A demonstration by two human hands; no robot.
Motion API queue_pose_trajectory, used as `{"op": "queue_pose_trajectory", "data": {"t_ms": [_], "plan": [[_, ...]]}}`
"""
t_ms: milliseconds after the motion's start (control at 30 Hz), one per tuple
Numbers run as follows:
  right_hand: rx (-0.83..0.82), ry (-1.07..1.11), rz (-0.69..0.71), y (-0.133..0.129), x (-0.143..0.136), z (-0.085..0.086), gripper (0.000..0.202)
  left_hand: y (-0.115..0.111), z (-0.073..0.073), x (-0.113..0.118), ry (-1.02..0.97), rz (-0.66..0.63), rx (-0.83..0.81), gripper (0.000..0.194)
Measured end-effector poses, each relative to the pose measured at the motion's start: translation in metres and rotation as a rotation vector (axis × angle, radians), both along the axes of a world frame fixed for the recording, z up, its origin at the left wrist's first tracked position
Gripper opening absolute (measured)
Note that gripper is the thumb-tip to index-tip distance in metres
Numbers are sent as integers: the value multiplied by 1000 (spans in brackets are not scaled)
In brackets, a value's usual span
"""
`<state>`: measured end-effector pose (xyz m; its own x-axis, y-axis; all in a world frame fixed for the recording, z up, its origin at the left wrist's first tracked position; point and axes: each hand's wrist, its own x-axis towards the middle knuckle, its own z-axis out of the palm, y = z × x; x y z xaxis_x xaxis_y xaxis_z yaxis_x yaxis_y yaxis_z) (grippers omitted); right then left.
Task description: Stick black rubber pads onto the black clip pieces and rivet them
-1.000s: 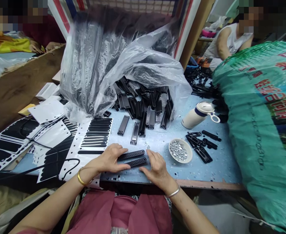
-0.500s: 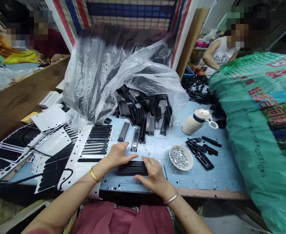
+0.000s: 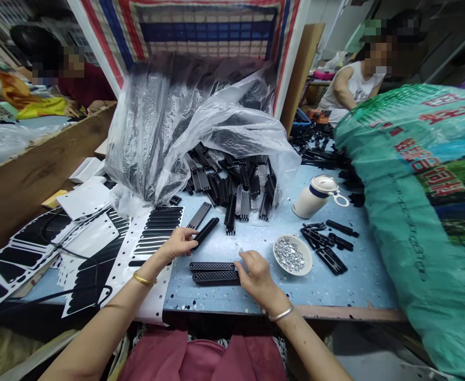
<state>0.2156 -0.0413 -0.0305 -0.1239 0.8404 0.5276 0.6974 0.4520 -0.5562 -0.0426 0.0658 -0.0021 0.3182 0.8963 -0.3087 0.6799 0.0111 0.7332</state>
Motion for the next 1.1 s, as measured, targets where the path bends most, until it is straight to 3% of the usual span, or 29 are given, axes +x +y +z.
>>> {"op": "queue_pose_trajectory", "data": {"t_ms": [133, 267, 400, 500, 600, 733, 867, 967, 1100], "plan": [[-108, 6, -2, 24, -4, 2, 15, 0, -2, -7, -59, -85, -42, 54], [-168, -19, -5, 48, -18, 0, 24, -2, 6, -6, -48, -263, -26, 47], [-232, -86, 34, 53, -28, 1, 17, -17, 18, 5, 12, -396, 106, 31], [-275, -140, 69, 46, -28, 3, 27, -27, 26, 16, 117, -445, 266, 24], [-299, -160, 71, 42, -25, 3, 32, -19, 29, 32, 278, -387, 401, 37], [-299, -163, 26, 43, -24, 0, 29, 16, 25, 71, 352, -145, 401, 49], [-285, -139, -67, 48, -16, 0, 25, 45, 23, 104, 361, -104, 387, 33], [-279, -103, -123, 52, -4, 0, 22, 45, 26, 98, 356, -115, 398, 19], [-276, -35, -198, 59, 13, -2, 23, 25, 30, 56, 330, -153, 413, 20]]}}
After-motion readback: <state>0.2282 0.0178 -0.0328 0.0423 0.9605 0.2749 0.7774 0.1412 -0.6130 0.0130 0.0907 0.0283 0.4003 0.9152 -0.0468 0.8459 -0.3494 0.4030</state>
